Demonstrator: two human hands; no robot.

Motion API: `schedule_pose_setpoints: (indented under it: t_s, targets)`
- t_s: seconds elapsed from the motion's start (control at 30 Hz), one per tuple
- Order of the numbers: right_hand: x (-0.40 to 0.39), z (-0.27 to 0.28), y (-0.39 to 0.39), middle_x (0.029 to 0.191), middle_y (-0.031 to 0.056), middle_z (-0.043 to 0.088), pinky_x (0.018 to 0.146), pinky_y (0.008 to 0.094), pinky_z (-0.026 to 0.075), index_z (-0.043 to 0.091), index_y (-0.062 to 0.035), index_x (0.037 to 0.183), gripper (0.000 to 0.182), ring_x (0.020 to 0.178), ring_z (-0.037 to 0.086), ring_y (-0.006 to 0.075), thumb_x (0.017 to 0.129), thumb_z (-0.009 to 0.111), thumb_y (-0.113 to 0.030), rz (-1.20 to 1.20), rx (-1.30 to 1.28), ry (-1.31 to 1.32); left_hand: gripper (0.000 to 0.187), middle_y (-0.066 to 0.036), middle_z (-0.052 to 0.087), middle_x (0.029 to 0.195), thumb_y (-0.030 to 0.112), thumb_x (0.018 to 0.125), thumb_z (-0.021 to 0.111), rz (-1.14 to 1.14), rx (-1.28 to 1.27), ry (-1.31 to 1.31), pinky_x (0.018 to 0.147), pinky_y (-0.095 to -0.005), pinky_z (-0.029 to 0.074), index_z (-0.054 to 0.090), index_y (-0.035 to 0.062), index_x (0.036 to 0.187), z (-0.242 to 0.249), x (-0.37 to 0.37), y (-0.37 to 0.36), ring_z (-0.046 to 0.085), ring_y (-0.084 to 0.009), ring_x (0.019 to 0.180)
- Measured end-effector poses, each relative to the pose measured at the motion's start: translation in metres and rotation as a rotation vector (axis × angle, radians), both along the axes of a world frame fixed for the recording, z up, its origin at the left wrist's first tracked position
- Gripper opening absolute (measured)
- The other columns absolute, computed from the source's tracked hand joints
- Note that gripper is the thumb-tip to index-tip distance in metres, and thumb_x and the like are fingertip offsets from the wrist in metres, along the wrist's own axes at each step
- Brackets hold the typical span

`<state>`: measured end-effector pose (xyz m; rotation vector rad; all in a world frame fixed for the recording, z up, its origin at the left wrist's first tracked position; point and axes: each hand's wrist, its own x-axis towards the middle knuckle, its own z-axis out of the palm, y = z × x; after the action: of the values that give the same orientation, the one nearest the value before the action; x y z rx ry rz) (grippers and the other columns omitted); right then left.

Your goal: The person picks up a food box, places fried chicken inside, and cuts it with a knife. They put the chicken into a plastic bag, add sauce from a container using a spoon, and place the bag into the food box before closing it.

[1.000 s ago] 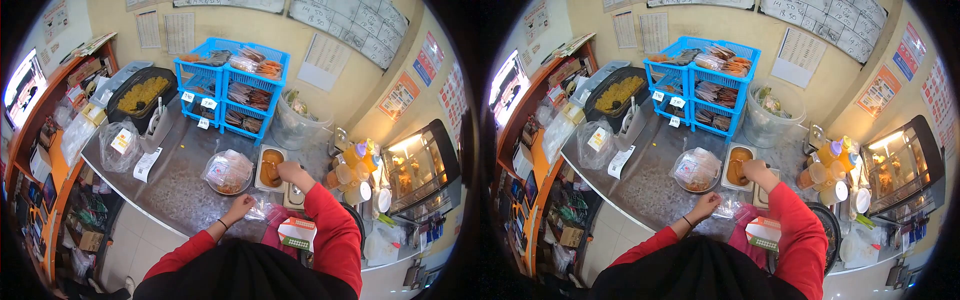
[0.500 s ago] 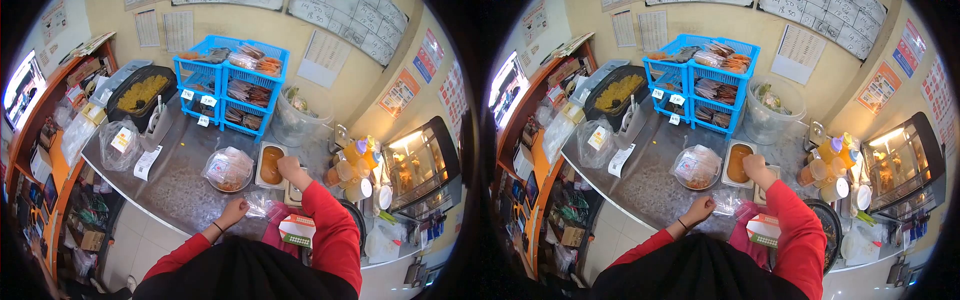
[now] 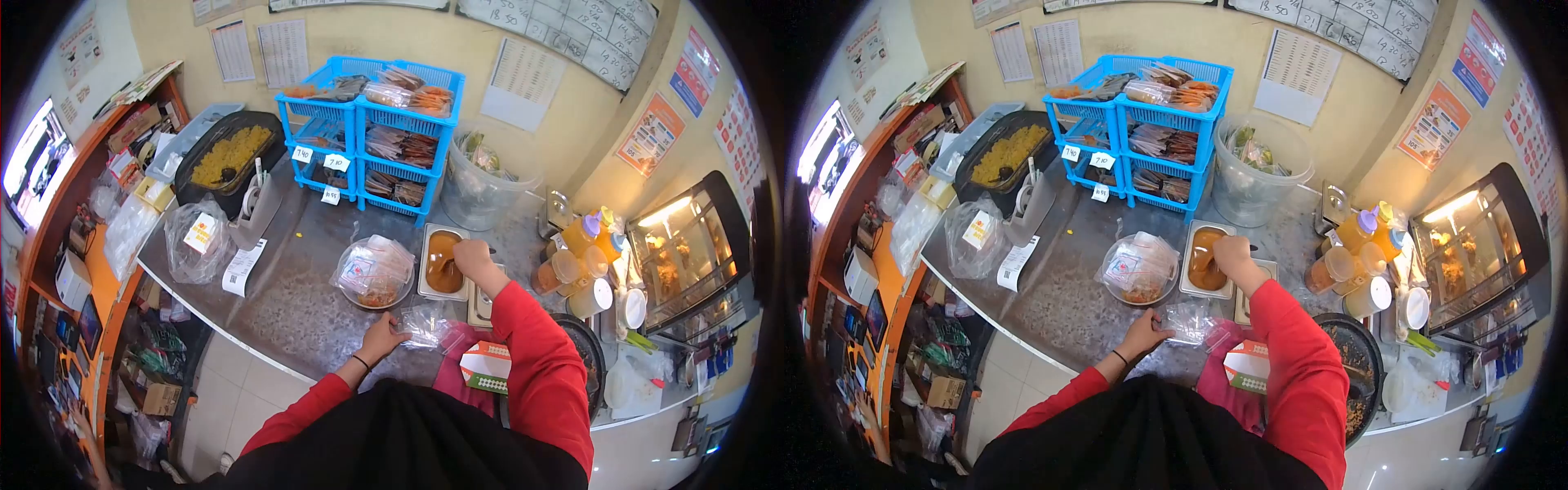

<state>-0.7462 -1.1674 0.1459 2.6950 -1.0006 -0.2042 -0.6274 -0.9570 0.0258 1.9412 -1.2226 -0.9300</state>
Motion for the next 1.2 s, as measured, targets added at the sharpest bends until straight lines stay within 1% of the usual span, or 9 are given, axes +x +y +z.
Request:
schedule_pose_setpoints:
  t_s: [0.23,0.33,0.43,0.63,0.73,0.83,0.93,1.03,1.2]
  targets:
    - [-0.001,-0.001,0.009,0.079,0.0078,0.064,0.057,0.0294,0.049,0.065,-0.01,0.075,0.014,0.073,0.063,0.0212,0.073,0.053,-0.016,-0.029,0.094,0.132,0.04,-0.009,0.054,0.075,0.026,0.064,0.068,0.004,-0.033,-0.071,0.06,-0.0353,0.042,0.047,0.0049,0.09,0.011,-0.004,0.005,0.054,-0.0257,0.071]
    - [-0.005,0.015,0.025,0.079,0.0083,0.064,0.058,0.0298,0.049,0.065,-0.0094,0.077,0.014,0.073,0.062,0.0214,0.072,0.053,-0.016,0.023,0.187,0.163,0.024,-0.008,0.052,0.088,0.016,0.068,0.06,-0.177,-0.433,-0.394,0.068,-0.0348,0.041,0.05,0.0065,0.088,0.025,-0.012,-0.002,0.051,-0.0255,0.082]
    - [-0.002,0.018,0.029,0.08,0.0086,0.063,0.059,0.0301,0.049,0.065,-0.0089,0.078,0.015,0.073,0.062,0.0215,0.072,0.052,-0.015,0.03,0.206,0.208,0.022,-0.008,0.05,0.096,0.011,0.068,0.055,-0.552,-0.484,-0.618,0.073,-0.0349,0.039,0.054,0.0083,0.09,0.009,-0.011,-0.025,0.048,-0.0262,0.089]
    - [-0.002,0.009,0.012,0.077,0.0108,0.063,0.057,0.0346,0.049,0.064,-0.0073,0.074,0.013,0.071,0.062,0.0246,0.072,0.051,-0.012,-0.021,0.11,0.012,0.021,-0.005,0.051,0.091,0.011,0.07,0.049,-0.68,-0.547,-0.84,0.075,-0.0345,0.036,0.058,0.0128,0.089,0.013,-0.007,-0.044,0.048,-0.0217,0.088]
    - [-0.01,-0.002,-0.004,0.073,0.0099,0.063,0.053,0.0344,0.049,0.064,-0.0087,0.072,0.014,0.067,0.062,0.0255,0.072,0.051,-0.013,0.042,0.055,-0.136,0.012,-0.004,0.053,0.087,0.014,0.07,0.049,-0.719,-0.534,-0.905,0.071,-0.0341,0.036,0.06,0.0139,0.076,0.009,-0.007,-0.047,0.048,-0.02,0.085]
    - [-0.016,0.01,-0.007,0.078,0.0086,0.062,0.06,0.0337,0.046,0.063,-0.0097,0.076,0.012,0.075,0.06,0.024,0.07,0.055,-0.015,0.025,0.047,-0.064,0.009,-0.003,0.054,0.079,0.017,0.069,0.051,-0.75,-0.628,-0.93,0.066,-0.0336,0.037,0.059,0.0137,0.068,0.002,-0.009,-0.052,0.052,-0.0185,0.079]
    - [-0.026,0.011,0.001,0.084,0.0069,0.057,0.072,0.0335,0.04,0.061,-0.0101,0.078,0.013,0.086,0.053,0.022,0.07,0.058,-0.02,0.265,-0.141,-0.255,0.008,-0.003,0.054,0.074,0.017,0.069,0.051,-0.82,-0.664,-0.851,0.063,-0.0335,0.041,0.058,0.0126,0.07,-0.015,-0.01,-0.054,0.055,-0.0201,0.072]
    - [-0.037,0.039,0.043,0.084,0.0064,0.054,0.075,0.0336,0.035,0.061,-0.0121,0.081,0.017,0.088,0.046,0.0206,0.073,0.056,-0.027,0.321,-0.075,-0.576,0.007,-0.004,0.053,0.072,0.016,0.068,0.052,-0.824,-0.633,-0.766,0.059,-0.0329,0.044,0.056,0.0114,0.071,-0.024,-0.009,-0.055,0.057,-0.0226,0.066]
    - [-0.082,0.052,0.109,0.083,0.008,0.055,0.072,0.0347,0.039,0.061,-0.0087,0.083,0.019,0.083,0.05,0.0238,0.072,0.06,-0.024,0.251,0.21,-1.012,0.005,-0.005,0.053,0.07,0.015,0.068,0.053,-0.871,-0.656,-0.823,0.061,-0.034,0.045,0.055,0.0108,0.068,-0.001,-0.017,-0.059,0.057,-0.0225,0.066]
